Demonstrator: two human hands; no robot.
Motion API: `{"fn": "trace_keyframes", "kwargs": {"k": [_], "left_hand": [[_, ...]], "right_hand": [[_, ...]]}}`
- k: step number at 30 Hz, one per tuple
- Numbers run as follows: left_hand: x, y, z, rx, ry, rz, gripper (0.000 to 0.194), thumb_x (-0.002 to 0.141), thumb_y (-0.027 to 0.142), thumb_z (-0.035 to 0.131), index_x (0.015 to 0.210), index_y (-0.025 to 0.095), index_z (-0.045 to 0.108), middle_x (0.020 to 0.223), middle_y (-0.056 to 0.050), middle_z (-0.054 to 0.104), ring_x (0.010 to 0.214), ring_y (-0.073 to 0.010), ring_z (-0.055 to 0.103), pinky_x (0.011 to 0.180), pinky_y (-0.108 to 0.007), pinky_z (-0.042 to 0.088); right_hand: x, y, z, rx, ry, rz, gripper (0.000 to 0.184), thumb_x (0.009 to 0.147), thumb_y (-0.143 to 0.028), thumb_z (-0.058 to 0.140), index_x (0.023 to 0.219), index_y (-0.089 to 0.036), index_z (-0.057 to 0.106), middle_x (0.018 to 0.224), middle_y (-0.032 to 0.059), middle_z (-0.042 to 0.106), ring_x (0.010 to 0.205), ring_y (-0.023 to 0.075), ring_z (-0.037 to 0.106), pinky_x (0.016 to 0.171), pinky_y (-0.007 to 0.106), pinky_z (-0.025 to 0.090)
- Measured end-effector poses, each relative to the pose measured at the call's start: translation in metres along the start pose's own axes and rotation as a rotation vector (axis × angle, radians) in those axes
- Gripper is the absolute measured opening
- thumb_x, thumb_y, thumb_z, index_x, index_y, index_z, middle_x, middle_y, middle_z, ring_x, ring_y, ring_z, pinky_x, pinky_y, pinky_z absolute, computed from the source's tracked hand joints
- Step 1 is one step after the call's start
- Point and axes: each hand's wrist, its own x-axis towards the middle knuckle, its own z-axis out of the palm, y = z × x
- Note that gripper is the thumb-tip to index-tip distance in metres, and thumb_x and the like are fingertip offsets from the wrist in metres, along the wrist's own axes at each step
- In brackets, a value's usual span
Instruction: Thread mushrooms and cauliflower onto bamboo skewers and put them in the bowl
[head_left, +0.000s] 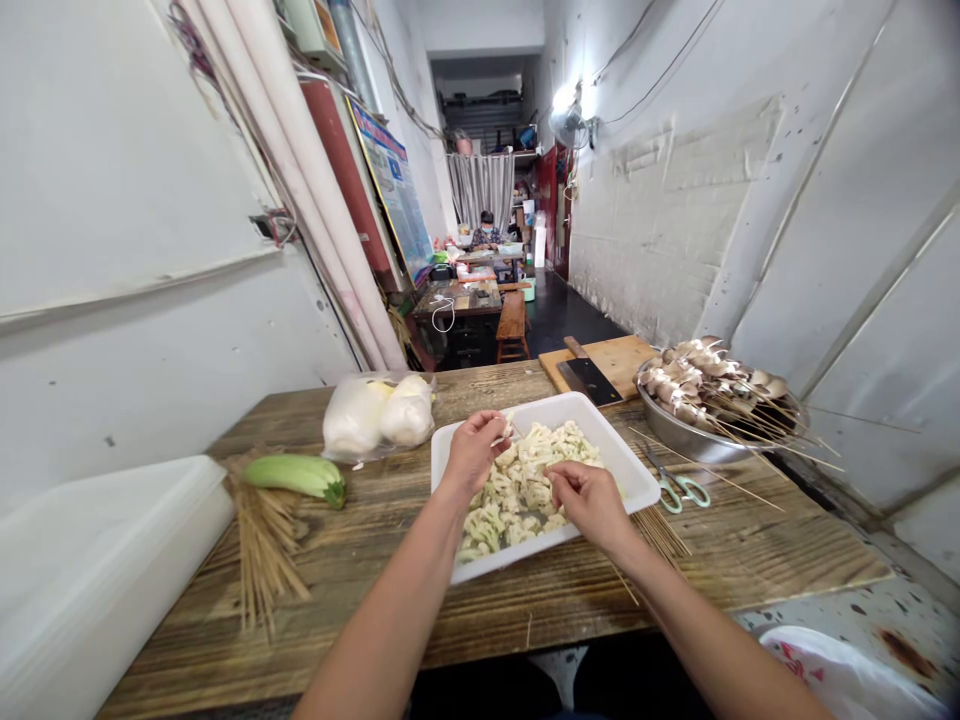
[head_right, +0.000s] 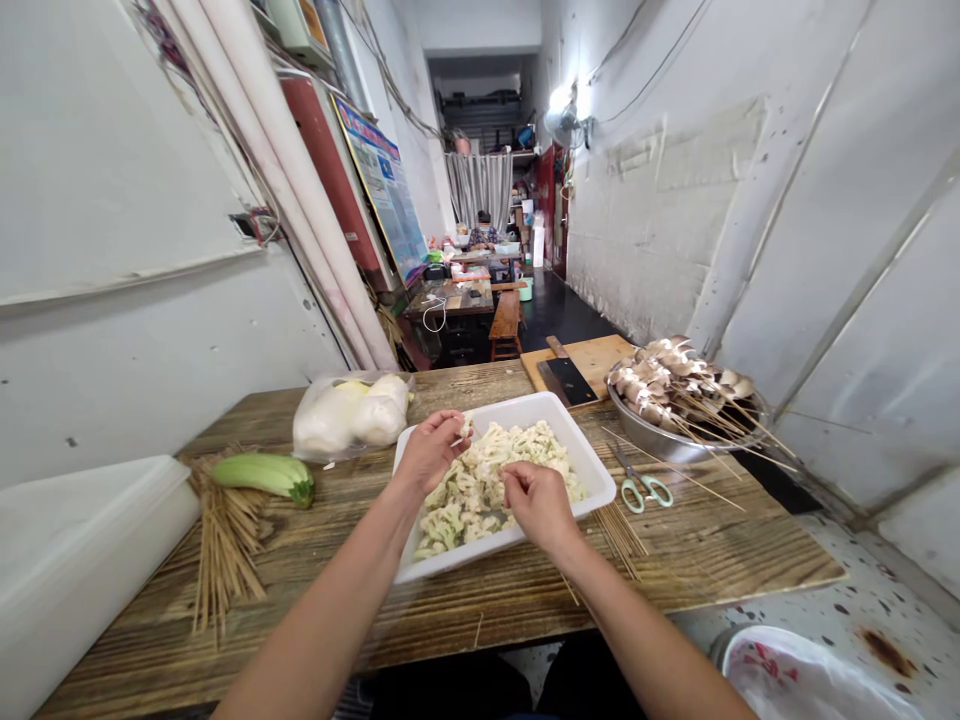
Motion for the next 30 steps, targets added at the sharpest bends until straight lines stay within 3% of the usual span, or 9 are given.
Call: {"fn": "trace_keyframes", "kwargs": {"k": [8,18,21,24,27,30], "left_hand": [[0.005,-0.007,-0.002,0.145,0.054,0.144,0.021,0.058,0.027,0.069,0.071,0.014,0.060,0.064,0.003,0.054,0.055,-0.0065,0.047,0.055,-0.021,0.041],[-0.006,-0.008,0.008,0.256,0.020,0.132,0.017,0.057,0.023,0.067,0.069,0.013,0.061,0.065,0.002,0.055,0.056,-0.0065,0.046,0.055,-0.020,0.041],[-0.009,-0.004,0.008,0.181,-0.029,0.054,0.019,0.058,0.027,0.069,0.070,0.014,0.060,0.073,0.000,0.055,0.062,-0.0076,0.048,0.059,-0.021,0.044],[-0.009,-0.002,0.007,0.103,-0.088,-0.010,0.031,0.063,0.036,0.069,0.088,0.020,0.060,0.088,-0.002,0.058,0.073,-0.0115,0.055,0.064,-0.025,0.047],[-0.007,-0.005,0.006,0.120,-0.015,0.025,0.044,0.067,0.043,0.066,0.105,0.025,0.056,0.110,-0.007,0.057,0.091,-0.0177,0.057,0.070,-0.029,0.047],[-0.003,-0.010,0.005,0.259,0.081,0.094,0.039,0.067,0.047,0.065,0.094,0.019,0.062,0.108,-0.009,0.060,0.098,-0.0207,0.055,0.075,-0.029,0.045]], "right_hand": [[-0.001,0.004,0.001,-0.043,0.001,-0.001,0.024,0.082,-0.025,0.047,0.063,-0.017,0.061,0.049,-0.0016,0.054,0.049,0.0123,0.050,0.051,0.022,0.038],[0.007,0.006,0.002,0.044,0.046,0.027,0.022,0.080,-0.028,0.049,0.065,-0.017,0.060,0.048,-0.0017,0.055,0.046,0.0121,0.050,0.049,0.022,0.039],[0.009,0.006,0.004,0.049,0.047,0.015,0.021,0.079,-0.028,0.050,0.066,-0.017,0.061,0.048,-0.0015,0.055,0.047,0.0123,0.051,0.051,0.022,0.040],[0.013,0.005,0.004,0.114,0.086,0.041,0.023,0.079,-0.031,0.052,0.063,-0.017,0.059,0.047,-0.0020,0.054,0.043,0.0105,0.047,0.046,0.021,0.038],[0.020,0.003,0.003,0.263,0.137,0.132,0.024,0.076,-0.037,0.056,0.064,-0.016,0.058,0.047,-0.0040,0.052,0.034,0.0069,0.037,0.035,0.020,0.029],[0.026,0.001,0.002,0.390,0.146,0.201,0.026,0.072,-0.041,0.060,0.066,-0.016,0.057,0.048,-0.0052,0.052,0.029,0.0046,0.031,0.029,0.019,0.022]]}}
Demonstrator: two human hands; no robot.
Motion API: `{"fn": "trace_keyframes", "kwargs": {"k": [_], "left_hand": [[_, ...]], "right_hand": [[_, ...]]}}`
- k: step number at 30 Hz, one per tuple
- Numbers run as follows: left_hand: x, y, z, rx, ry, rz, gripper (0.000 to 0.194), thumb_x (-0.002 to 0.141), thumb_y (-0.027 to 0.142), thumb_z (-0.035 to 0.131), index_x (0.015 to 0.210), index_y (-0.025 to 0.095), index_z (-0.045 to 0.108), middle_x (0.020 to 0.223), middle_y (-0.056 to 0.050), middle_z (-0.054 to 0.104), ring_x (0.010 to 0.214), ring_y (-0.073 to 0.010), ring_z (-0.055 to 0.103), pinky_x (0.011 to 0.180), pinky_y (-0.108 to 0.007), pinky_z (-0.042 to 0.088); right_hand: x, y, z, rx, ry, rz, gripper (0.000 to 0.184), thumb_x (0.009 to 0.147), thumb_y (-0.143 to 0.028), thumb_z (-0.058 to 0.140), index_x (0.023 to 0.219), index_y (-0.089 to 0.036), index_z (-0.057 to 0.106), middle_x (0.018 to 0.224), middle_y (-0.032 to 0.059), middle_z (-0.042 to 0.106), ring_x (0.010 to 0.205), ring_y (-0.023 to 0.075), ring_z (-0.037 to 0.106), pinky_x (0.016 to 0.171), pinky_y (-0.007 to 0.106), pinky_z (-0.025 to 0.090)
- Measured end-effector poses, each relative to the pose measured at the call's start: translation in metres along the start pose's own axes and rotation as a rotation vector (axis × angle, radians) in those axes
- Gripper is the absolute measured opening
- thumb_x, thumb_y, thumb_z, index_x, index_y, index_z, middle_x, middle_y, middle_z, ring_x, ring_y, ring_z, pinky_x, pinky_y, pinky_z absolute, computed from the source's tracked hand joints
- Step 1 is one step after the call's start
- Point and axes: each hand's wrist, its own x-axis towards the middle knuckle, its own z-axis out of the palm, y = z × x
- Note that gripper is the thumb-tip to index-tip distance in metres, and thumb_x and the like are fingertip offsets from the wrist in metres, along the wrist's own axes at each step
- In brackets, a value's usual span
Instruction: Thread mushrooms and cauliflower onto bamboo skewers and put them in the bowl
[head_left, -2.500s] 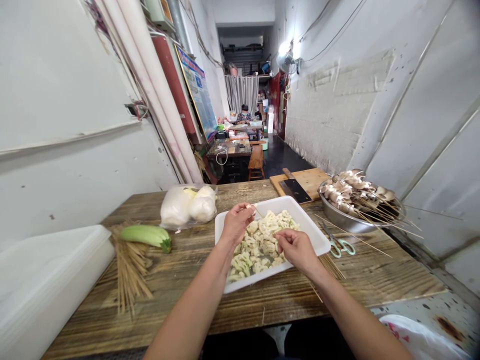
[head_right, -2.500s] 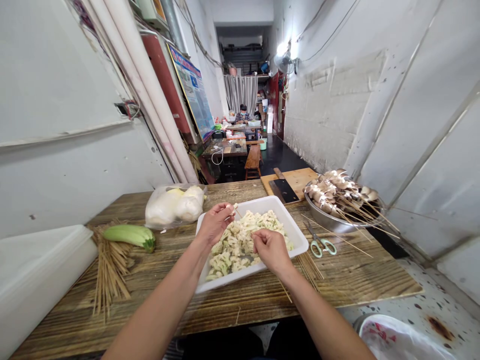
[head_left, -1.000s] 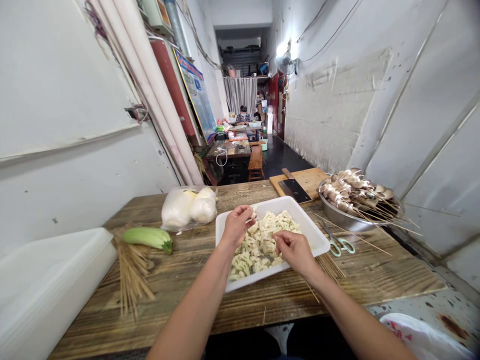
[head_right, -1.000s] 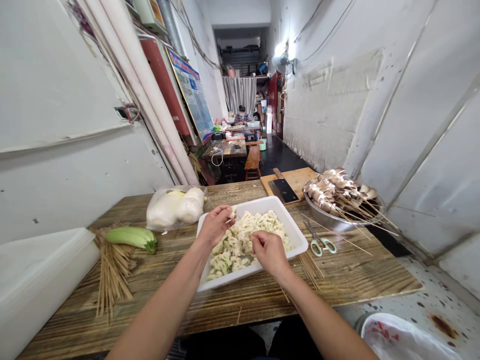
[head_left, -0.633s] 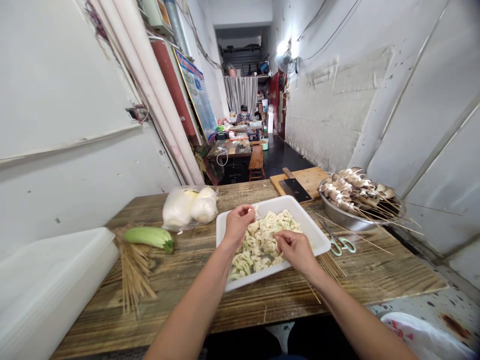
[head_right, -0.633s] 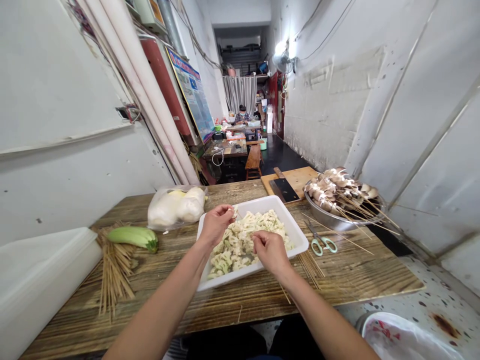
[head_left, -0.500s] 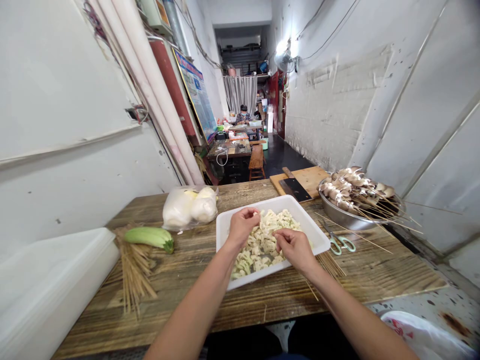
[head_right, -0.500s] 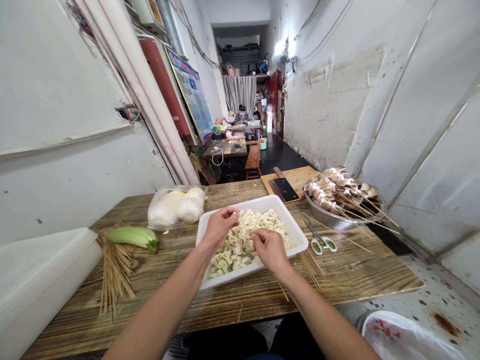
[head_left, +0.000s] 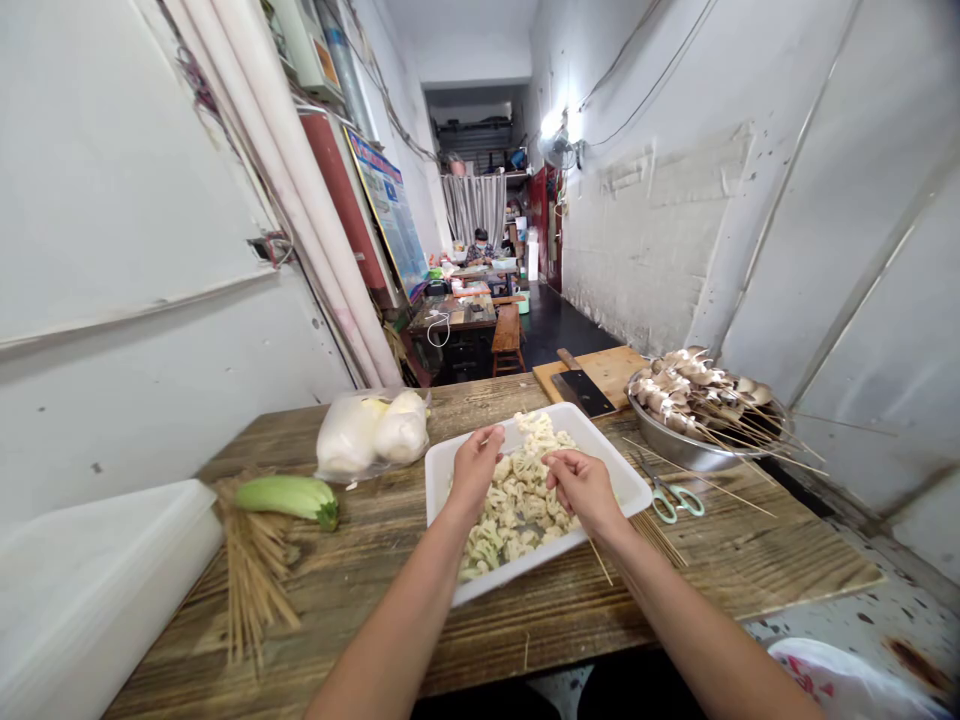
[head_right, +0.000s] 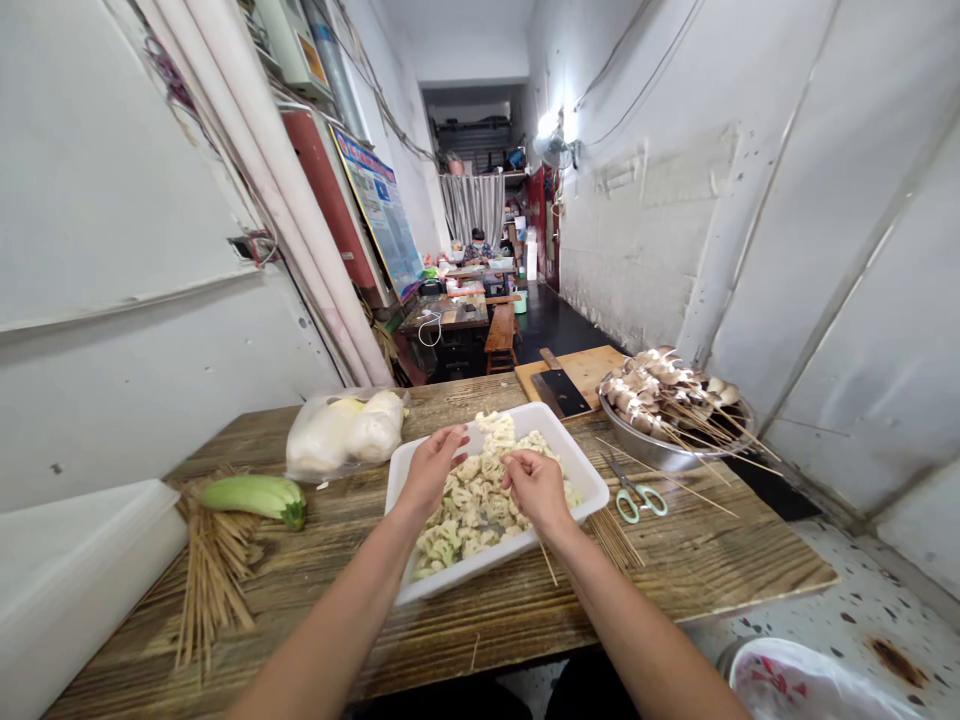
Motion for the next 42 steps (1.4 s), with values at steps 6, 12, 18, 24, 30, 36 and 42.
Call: {"fn": "trace_keyframes", "kwargs": {"k": [6,12,18,24,30,36,42], "left_hand": [[0.005,0.002,-0.006,-0.199,-0.102,-0.130,0.034,0.065,0.045,0.066,0.087,0.019,0.063,0.089,-0.004,0.063,0.080,-0.0142,0.057,0.067,-0.025,0.044],[0.010,0.002,-0.015,-0.276,-0.117,-0.332,0.026,0.053,0.027,0.076,0.068,0.013,0.059,0.064,0.000,0.058,0.058,-0.0097,0.054,0.058,-0.024,0.045],[0.015,-0.001,-0.017,-0.283,-0.113,-0.468,0.023,0.054,0.019,0.076,0.069,0.013,0.059,0.062,-0.002,0.060,0.055,-0.0112,0.055,0.056,-0.027,0.048],[0.018,-0.002,-0.019,-0.223,-0.180,-0.567,0.020,0.055,0.015,0.074,0.068,0.013,0.059,0.060,-0.003,0.060,0.054,-0.0125,0.055,0.054,-0.029,0.049],[0.016,0.001,-0.017,-0.228,-0.198,-0.560,0.022,0.056,0.021,0.075,0.070,0.014,0.059,0.064,-0.003,0.060,0.057,-0.0123,0.054,0.059,-0.029,0.048],[0.011,-0.004,-0.012,-0.158,-0.076,-0.237,0.032,0.056,0.041,0.074,0.070,0.016,0.061,0.074,-0.004,0.062,0.070,-0.0138,0.058,0.060,-0.022,0.042],[0.006,-0.012,-0.007,0.073,-0.141,-0.065,0.032,0.058,0.043,0.073,0.060,0.013,0.060,0.060,-0.003,0.059,0.060,-0.0135,0.056,0.056,-0.022,0.040]], "right_hand": [[-0.001,0.000,0.000,0.014,-0.192,0.085,0.025,0.071,-0.040,0.062,0.070,-0.015,0.059,0.047,-0.0059,0.053,0.026,0.0032,0.030,0.026,0.017,0.017],[-0.001,0.002,0.000,-0.083,-0.249,0.103,0.023,0.070,-0.038,0.062,0.068,-0.015,0.060,0.044,-0.0059,0.053,0.027,0.0026,0.028,0.027,0.017,0.018],[0.001,0.005,-0.002,-0.159,-0.252,0.063,0.024,0.072,-0.037,0.059,0.060,-0.016,0.059,0.041,-0.0054,0.051,0.029,0.0032,0.028,0.029,0.017,0.018],[0.002,0.008,-0.005,-0.195,-0.265,0.069,0.023,0.072,-0.035,0.059,0.063,-0.014,0.061,0.042,-0.0051,0.051,0.030,0.0032,0.028,0.030,0.016,0.018],[0.004,0.008,-0.003,-0.116,-0.238,0.108,0.023,0.070,-0.036,0.062,0.062,-0.015,0.058,0.041,-0.0061,0.051,0.027,0.0024,0.027,0.028,0.016,0.017],[0.014,0.000,-0.015,0.293,-0.134,0.235,0.029,0.063,-0.038,0.068,0.079,-0.015,0.058,0.050,-0.0081,0.050,0.030,0.0011,0.027,0.028,0.015,0.016],[0.015,-0.005,-0.024,0.484,-0.308,0.368,0.024,0.065,-0.030,0.070,0.080,-0.015,0.059,0.053,-0.0081,0.045,0.033,-0.0001,0.022,0.029,0.013,0.014]]}}
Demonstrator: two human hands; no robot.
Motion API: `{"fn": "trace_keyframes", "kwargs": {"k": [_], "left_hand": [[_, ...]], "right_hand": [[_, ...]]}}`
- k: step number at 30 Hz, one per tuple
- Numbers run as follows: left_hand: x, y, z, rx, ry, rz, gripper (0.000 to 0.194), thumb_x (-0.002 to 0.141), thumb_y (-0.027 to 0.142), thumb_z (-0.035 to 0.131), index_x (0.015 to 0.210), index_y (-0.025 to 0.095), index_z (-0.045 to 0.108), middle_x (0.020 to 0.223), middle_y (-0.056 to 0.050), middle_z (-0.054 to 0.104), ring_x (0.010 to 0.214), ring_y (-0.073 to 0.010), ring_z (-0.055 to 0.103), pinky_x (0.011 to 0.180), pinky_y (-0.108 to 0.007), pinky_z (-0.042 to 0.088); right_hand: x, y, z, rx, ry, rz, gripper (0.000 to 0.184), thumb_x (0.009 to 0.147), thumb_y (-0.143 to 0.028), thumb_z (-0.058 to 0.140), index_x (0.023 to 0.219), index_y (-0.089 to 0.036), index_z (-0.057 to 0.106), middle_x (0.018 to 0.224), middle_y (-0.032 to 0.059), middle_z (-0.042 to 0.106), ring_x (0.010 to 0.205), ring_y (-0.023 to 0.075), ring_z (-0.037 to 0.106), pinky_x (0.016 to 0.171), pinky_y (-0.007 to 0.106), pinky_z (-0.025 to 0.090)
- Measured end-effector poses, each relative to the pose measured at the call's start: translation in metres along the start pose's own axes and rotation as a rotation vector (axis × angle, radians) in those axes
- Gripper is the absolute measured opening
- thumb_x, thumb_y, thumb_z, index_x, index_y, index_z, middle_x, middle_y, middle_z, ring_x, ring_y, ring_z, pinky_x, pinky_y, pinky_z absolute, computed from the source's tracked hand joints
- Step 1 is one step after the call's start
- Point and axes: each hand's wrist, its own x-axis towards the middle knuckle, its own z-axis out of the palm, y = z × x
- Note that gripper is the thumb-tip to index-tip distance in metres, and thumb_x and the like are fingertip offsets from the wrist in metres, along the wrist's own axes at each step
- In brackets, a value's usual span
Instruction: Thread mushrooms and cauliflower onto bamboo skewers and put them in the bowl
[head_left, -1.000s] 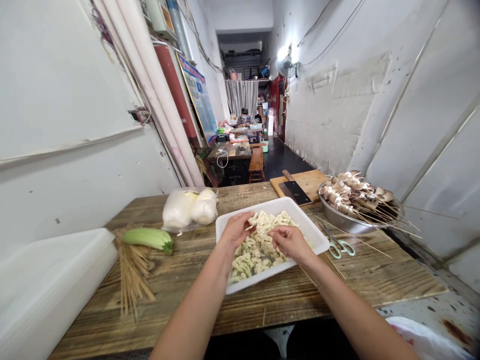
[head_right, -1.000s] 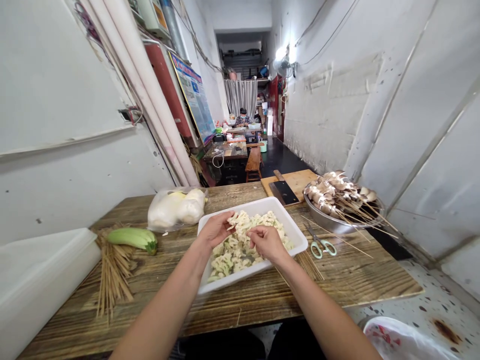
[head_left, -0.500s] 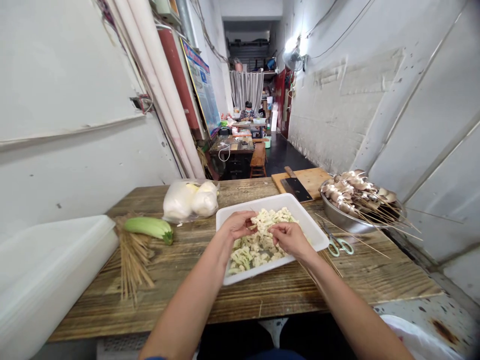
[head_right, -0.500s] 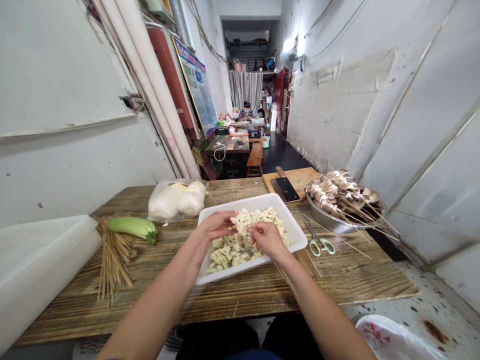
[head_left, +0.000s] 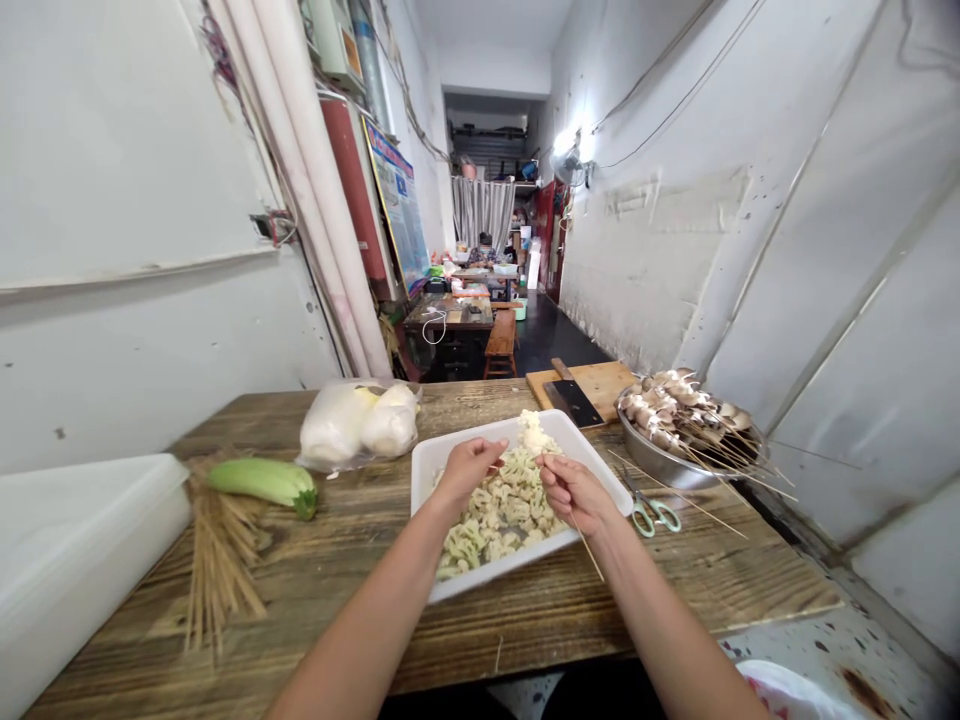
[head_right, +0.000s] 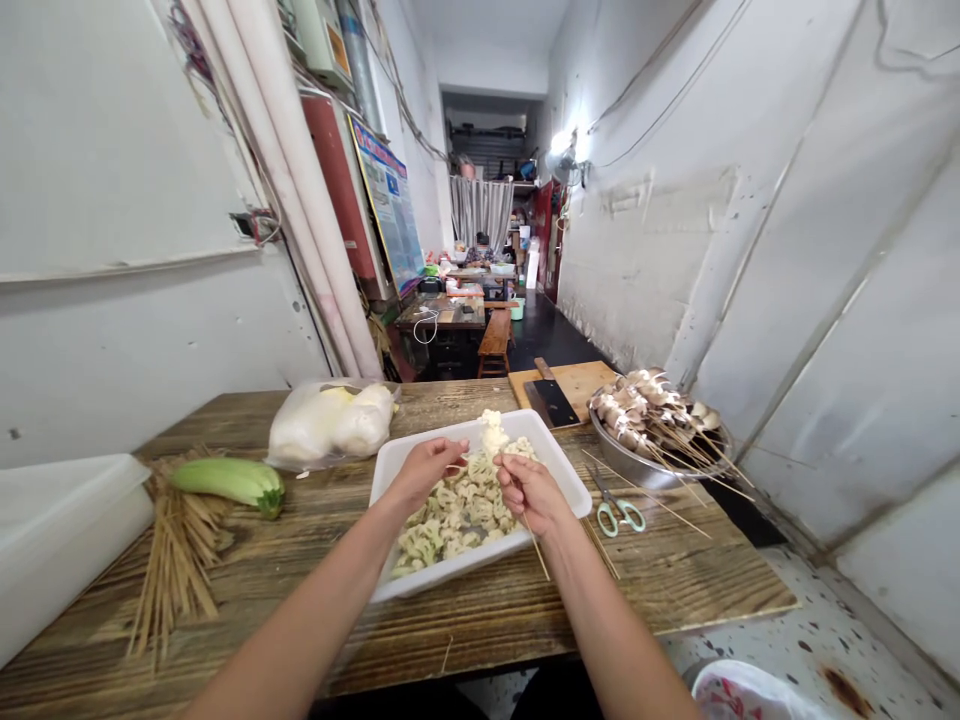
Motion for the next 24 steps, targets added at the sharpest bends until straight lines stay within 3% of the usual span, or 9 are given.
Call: {"fn": "trace_keyframes", "kwargs": {"k": [5,8,11,17,24], "left_hand": [[-0.003,0.010,-0.001,-0.226,-0.159,-0.154,0.036,0.062,0.037,0.073,0.091,0.017,0.066,0.097,-0.010,0.064,0.076,-0.0153,0.061,0.064,-0.026,0.045],[-0.006,0.017,-0.001,-0.395,-0.285,-0.210,0.030,0.066,0.036,0.071,0.089,0.017,0.066,0.097,-0.011,0.064,0.084,-0.0176,0.060,0.071,-0.029,0.047],[-0.009,0.018,0.003,-0.399,-0.338,-0.187,0.025,0.064,0.030,0.074,0.082,0.016,0.064,0.086,-0.007,0.064,0.083,-0.0171,0.061,0.073,-0.029,0.047],[-0.009,0.011,0.014,-0.408,-0.277,-0.172,0.029,0.056,0.022,0.079,0.078,0.014,0.061,0.076,-0.003,0.063,0.073,-0.0130,0.061,0.072,-0.027,0.046],[-0.008,0.005,0.021,-0.508,-0.242,-0.188,0.028,0.062,0.022,0.076,0.082,0.015,0.057,0.070,-0.001,0.060,0.061,-0.0094,0.056,0.061,-0.025,0.047]], "right_hand": [[-0.006,-0.003,0.004,0.001,-0.092,0.056,0.023,0.068,-0.031,0.069,0.081,-0.015,0.059,0.052,-0.0088,0.044,0.032,-0.0006,0.019,0.029,0.013,0.011],[-0.007,-0.002,0.006,-0.056,-0.091,0.030,0.025,0.068,-0.035,0.070,0.081,-0.015,0.059,0.051,-0.0089,0.044,0.031,-0.0004,0.021,0.029,0.014,0.009],[-0.004,0.002,0.009,-0.122,-0.023,-0.020,0.028,0.067,-0.037,0.070,0.079,-0.014,0.059,0.051,-0.0080,0.048,0.031,-0.0003,0.024,0.028,0.014,0.011],[0.003,0.009,0.010,-0.192,0.053,-0.084,0.032,0.065,-0.041,0.070,0.079,-0.014,0.060,0.053,-0.0068,0.052,0.030,0.0000,0.028,0.028,0.014,0.016],[0.009,0.018,0.020,-0.169,0.118,-0.130,0.033,0.061,-0.043,0.071,0.070,-0.013,0.059,0.050,-0.0060,0.054,0.031,0.0008,0.032,0.028,0.014,0.019]]}}
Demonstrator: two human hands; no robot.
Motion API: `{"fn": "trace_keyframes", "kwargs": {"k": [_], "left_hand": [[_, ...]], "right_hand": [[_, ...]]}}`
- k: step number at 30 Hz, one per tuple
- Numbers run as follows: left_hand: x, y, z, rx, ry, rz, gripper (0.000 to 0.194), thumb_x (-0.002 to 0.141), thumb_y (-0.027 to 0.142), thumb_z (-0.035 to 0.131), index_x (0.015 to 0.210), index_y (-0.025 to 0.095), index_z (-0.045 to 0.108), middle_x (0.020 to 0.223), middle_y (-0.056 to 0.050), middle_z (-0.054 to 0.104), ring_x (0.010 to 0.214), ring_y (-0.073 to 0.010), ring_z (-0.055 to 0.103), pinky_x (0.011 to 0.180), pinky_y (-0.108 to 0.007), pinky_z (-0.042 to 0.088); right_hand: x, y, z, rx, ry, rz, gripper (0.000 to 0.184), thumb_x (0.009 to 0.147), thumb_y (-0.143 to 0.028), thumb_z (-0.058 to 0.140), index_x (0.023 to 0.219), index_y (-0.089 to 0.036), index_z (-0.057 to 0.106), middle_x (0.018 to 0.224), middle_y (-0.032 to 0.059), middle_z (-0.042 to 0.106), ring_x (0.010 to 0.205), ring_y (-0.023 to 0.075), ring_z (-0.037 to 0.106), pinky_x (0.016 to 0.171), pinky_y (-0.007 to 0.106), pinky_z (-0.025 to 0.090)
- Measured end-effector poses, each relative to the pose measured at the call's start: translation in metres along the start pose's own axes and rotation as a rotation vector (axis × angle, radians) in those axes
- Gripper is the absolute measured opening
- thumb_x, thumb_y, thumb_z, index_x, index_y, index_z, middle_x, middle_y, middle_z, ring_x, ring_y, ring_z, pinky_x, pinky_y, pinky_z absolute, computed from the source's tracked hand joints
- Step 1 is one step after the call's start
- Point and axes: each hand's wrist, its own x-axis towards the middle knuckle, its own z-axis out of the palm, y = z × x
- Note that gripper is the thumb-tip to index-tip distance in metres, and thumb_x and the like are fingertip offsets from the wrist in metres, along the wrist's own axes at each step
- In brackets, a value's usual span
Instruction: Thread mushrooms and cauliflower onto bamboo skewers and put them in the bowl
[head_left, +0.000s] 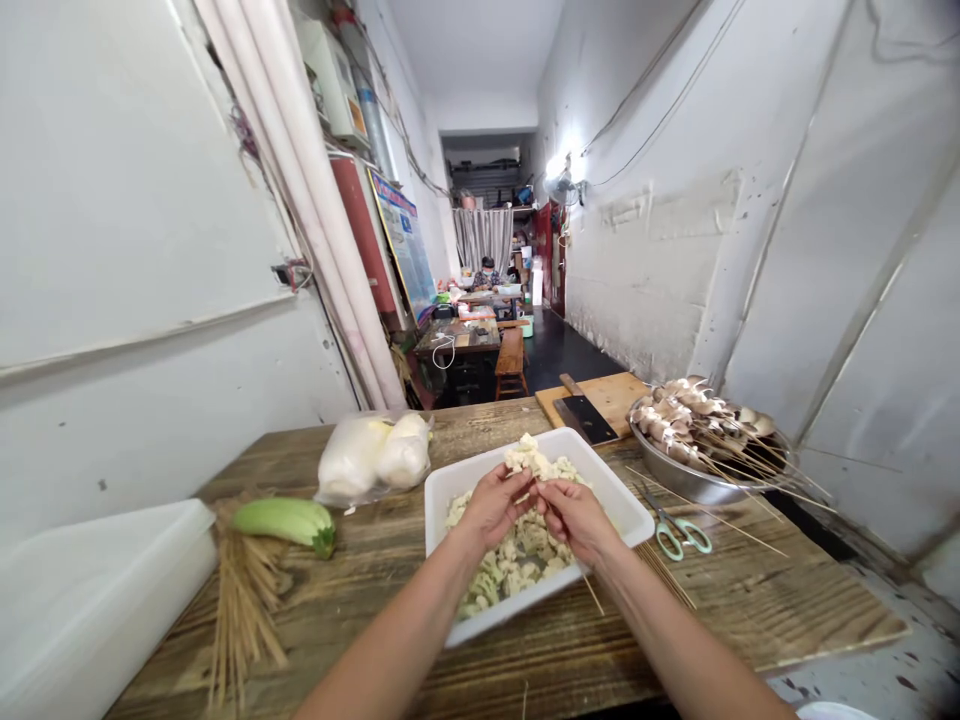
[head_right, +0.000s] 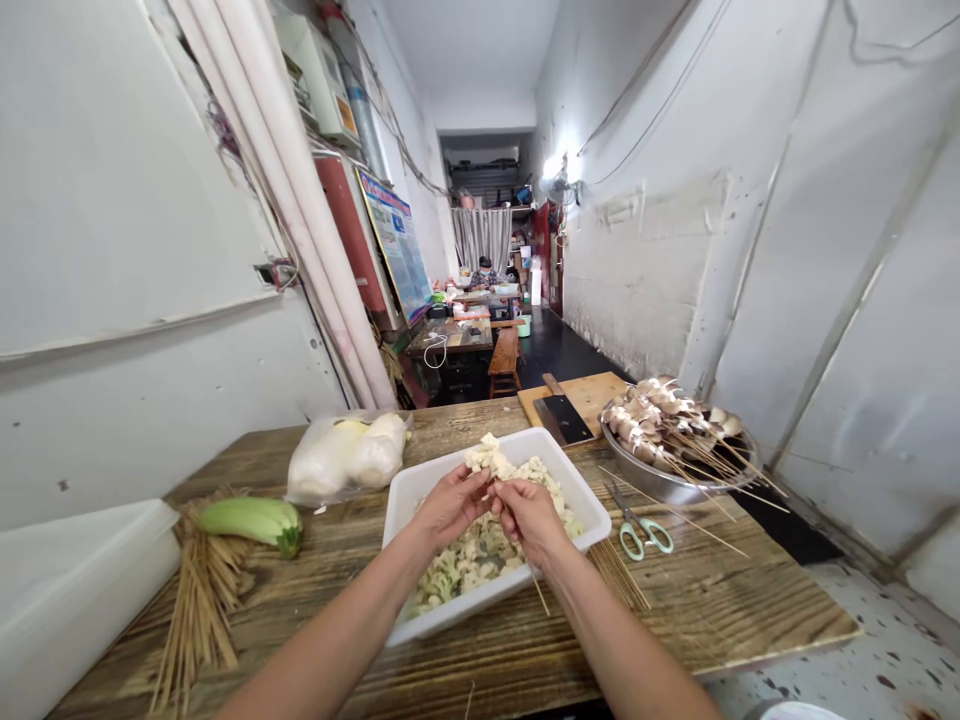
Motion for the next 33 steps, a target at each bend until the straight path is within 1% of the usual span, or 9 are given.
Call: {"fn": "trace_keyframes", "kwargs": {"k": [2,5,7,13,20,24,27,30,33], "left_hand": [[0.002,-0.002,-0.002,-0.041,-0.016,-0.008,0.024,0.064,0.022,0.074,0.078,0.014,0.056,0.069,-0.001,0.060,0.059,-0.0096,0.056,0.059,-0.025,0.047],[0.006,-0.006,-0.005,-0.099,-0.001,-0.013,0.020,0.067,0.021,0.072,0.075,0.014,0.054,0.070,-0.002,0.060,0.060,-0.0098,0.056,0.057,-0.023,0.046],[0.009,-0.008,-0.007,-0.117,0.012,-0.016,0.018,0.068,0.019,0.071,0.074,0.014,0.054,0.070,-0.002,0.060,0.061,-0.0097,0.056,0.057,-0.022,0.046],[0.010,-0.008,-0.007,-0.107,-0.004,-0.044,0.013,0.070,0.015,0.068,0.074,0.012,0.056,0.068,-0.002,0.060,0.062,-0.0100,0.056,0.056,-0.022,0.047],[0.009,-0.005,-0.006,-0.078,-0.105,-0.104,0.011,0.074,0.018,0.065,0.072,0.010,0.057,0.063,-0.003,0.059,0.058,-0.0113,0.056,0.053,-0.024,0.046],[0.008,-0.004,-0.005,-0.062,-0.082,-0.134,0.010,0.074,0.018,0.064,0.074,0.010,0.058,0.065,-0.003,0.060,0.058,-0.0116,0.056,0.052,-0.024,0.046],[0.007,-0.002,-0.003,-0.059,-0.036,-0.166,0.009,0.073,0.016,0.065,0.075,0.011,0.058,0.069,-0.003,0.061,0.059,-0.0108,0.056,0.052,-0.023,0.046],[0.006,-0.001,0.000,-0.040,-0.003,-0.157,0.010,0.071,0.014,0.066,0.076,0.011,0.058,0.071,-0.003,0.062,0.060,-0.0106,0.057,0.051,-0.022,0.045],[0.005,-0.001,0.003,-0.023,-0.010,-0.149,0.008,0.073,0.014,0.064,0.076,0.010,0.058,0.069,-0.004,0.061,0.058,-0.0109,0.057,0.049,-0.022,0.045]], "right_hand": [[0.001,0.001,0.004,0.036,-0.006,0.000,0.034,0.061,-0.043,0.071,0.071,-0.013,0.059,0.050,-0.0058,0.054,0.031,0.0010,0.033,0.028,0.014,0.020],[0.000,0.003,0.007,0.078,-0.016,-0.013,0.033,0.061,-0.043,0.071,0.069,-0.013,0.058,0.050,-0.0057,0.054,0.031,0.0010,0.033,0.028,0.014,0.020],[0.000,0.003,0.007,0.089,-0.011,-0.022,0.031,0.062,-0.042,0.070,0.069,-0.014,0.058,0.049,-0.0062,0.053,0.030,0.0006,0.031,0.028,0.014,0.018],[-0.003,0.004,0.007,0.076,0.014,-0.032,0.029,0.063,-0.041,0.067,0.065,-0.014,0.056,0.045,-0.0073,0.051,0.027,-0.0003,0.024,0.027,0.015,0.012],[-0.005,0.001,0.010,0.056,0.052,-0.038,0.025,0.064,-0.037,0.066,0.067,-0.014,0.059,0.044,-0.0066,0.052,0.026,-0.0002,0.025,0.028,0.015,0.013],[-0.005,0.002,0.010,0.066,0.065,-0.051,0.026,0.063,-0.038,0.067,0.065,-0.014,0.059,0.044,-0.0058,0.053,0.026,0.0002,0.025,0.028,0.015,0.013],[-0.003,0.004,0.008,0.060,0.069,-0.043,0.029,0.063,-0.042,0.066,0.066,-0.014,0.058,0.044,-0.0052,0.054,0.026,0.0006,0.026,0.027,0.015,0.013],[-0.002,0.006,0.007,0.062,0.082,-0.037,0.032,0.064,-0.045,0.066,0.066,-0.014,0.057,0.043,-0.0051,0.054,0.026,0.0007,0.026,0.027,0.015,0.013],[-0.001,0.007,0.007,0.065,0.092,-0.038,0.033,0.064,-0.046,0.065,0.065,-0.014,0.056,0.045,-0.0048,0.054,0.027,0.0005,0.026,0.027,0.014,0.014]]}}
